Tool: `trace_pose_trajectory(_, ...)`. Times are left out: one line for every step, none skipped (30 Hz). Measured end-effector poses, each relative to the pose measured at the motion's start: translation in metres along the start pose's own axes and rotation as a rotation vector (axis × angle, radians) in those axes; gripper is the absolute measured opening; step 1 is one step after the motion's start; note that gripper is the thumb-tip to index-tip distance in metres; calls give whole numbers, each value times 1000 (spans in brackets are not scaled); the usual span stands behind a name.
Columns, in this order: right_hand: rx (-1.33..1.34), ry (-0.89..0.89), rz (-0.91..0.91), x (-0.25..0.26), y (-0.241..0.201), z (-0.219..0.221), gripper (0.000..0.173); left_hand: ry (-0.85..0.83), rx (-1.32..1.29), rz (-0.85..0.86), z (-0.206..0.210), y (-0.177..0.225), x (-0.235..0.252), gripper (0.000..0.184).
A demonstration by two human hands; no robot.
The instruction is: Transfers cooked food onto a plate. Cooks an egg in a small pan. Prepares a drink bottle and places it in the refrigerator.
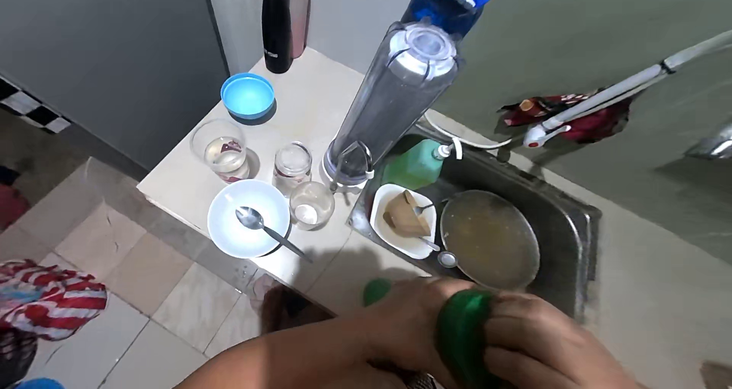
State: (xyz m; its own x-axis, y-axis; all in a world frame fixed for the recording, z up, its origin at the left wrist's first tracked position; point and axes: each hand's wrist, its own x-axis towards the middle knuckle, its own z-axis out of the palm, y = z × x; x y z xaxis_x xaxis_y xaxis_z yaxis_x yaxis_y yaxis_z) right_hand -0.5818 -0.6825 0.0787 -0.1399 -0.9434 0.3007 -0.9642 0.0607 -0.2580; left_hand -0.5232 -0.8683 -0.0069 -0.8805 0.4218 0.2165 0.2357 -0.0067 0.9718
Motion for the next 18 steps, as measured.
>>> trace_pose_trajectory(8,-8,38,-2,-4,-1,43,-16,-1,3,-1,0,0,93)
trace_pose_trajectory(41,-21,51,-4,-4,-3,46,-32,-2,14,-1,-1,1,93)
trace_pose_trajectory(90,-51,39,-7,-2,-7,49,-42,-1,30,-3,-1,1,94)
trace_pose_trajectory(139,-101,3,-9,3,-12,53,-57,3,43,-3,-2,2,94)
trace_pose_trajectory(170,-160,-48,-11,10,-17,55,-77,2,49,-4,-3,2,94)
trace_pose_trajectory(190,-194,-101,-12,17,-21,55,-90,-1,54,-5,-4,2,94)
trace_pose_trajectory(197,-191,-137,-13,24,-21,52,-97,-9,53,-6,-4,3,93)
trace_pose_trajectory(190,-167,-153,-15,27,-17,48,-104,-20,45,-7,-3,4,92)
trace_pose_trajectory(182,-131,-153,-16,27,-13,46,-109,-36,27,-8,-2,3,93)
trace_pose_trajectory(180,-98,-144,-16,26,-9,44,-92,-44,20,-7,-3,1,94)
trace_pose_trajectory(181,-77,-128,-17,23,-6,44,-62,-52,17,-4,-4,-3,95)
trace_pose_trajectory(172,-69,-102,-19,18,-5,44,-24,-60,18,0,-3,-5,96)
trace_pose_trajectory(160,-54,-68,-20,15,-4,44,10,-62,14,4,-2,-7,96)
trace_pose_trajectory(138,-38,-31,-21,11,-4,45,30,-64,5,6,-2,-7,96)
trace_pose_trajectory(125,-19,3,-21,8,-3,46,41,-69,-5,7,-1,-8,97)
trace_pose_trajectory(111,0,36,-21,5,-1,46,43,-76,-19,8,0,-8,97)
trace_pose_trajectory(105,19,64,-21,3,0,46,35,-83,-42,8,2,-8,99)
trace_pose_trajectory(103,36,87,-22,0,1,46,21,-91,-70,8,3,-8,101)
